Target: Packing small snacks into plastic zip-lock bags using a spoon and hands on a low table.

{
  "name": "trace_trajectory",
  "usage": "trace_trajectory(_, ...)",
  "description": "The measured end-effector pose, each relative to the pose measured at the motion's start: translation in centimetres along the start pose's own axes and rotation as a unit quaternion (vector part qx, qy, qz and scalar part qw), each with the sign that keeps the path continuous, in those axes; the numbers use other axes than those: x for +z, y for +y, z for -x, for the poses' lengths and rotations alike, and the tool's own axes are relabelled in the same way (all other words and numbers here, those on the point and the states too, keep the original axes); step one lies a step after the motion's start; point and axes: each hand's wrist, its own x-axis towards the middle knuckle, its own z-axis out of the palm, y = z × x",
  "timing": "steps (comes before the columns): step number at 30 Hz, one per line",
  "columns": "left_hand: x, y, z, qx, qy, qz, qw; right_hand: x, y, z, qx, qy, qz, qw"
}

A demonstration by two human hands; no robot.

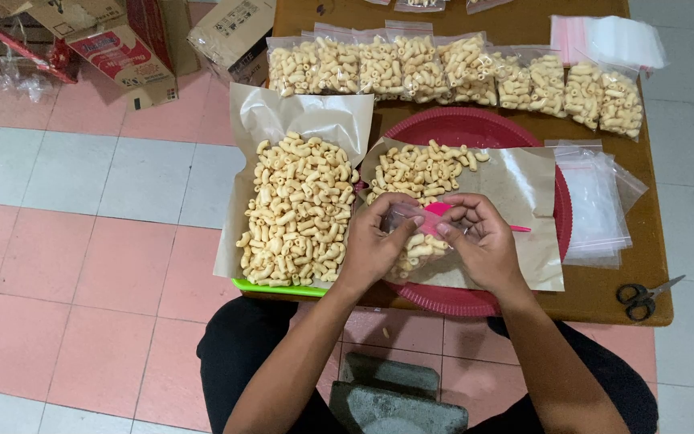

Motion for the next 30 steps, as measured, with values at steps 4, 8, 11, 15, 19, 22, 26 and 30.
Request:
trace_trajectory(4,0.5,-0.1,0.2,-0.021,0.053,0.034,0.998,0.2,-0.3,0.0,-0.009,0.011,-0.009,1.0)
trace_trajectory(8,0.1,1.4,0.0,-0.088,0.162,0.105,0.977,0.7,1.4,1.2,0.065,-0.064,-0.027,0.995)
trace_trajectory(11,-0.3,0.4,-0.6,-0.106,0.231,0.14,0.957,2.4,2.4,2.4,0.11,-0.132,0.008,0.985)
trace_trajectory(15,-0.3,-2.6,-1.1,-0.156,0.267,0.264,0.914,3.9,3.0,2.2,0.161,-0.135,-0.015,0.978)
trace_trajectory(19,-0.2,1.0,-0.9,-0.184,0.245,0.298,0.904,1.8,4.5,1.4,0.14,-0.1,-0.007,0.985)
trace_trajectory(22,-1.7,1.4,-1.0,-0.149,0.196,0.19,0.95,-0.6,4.9,0.4,0.14,-0.014,-0.074,0.987)
trace_trajectory(26,-3.3,2.8,-1.2,-0.138,0.191,0.193,0.953,-5.6,5.9,-2.4,0.133,0.087,-0.115,0.981)
trace_trajectory(30,-4.0,5.4,-0.9,-0.177,0.187,0.225,0.94,-12.4,9.0,-5.9,0.139,0.151,-0.125,0.971)
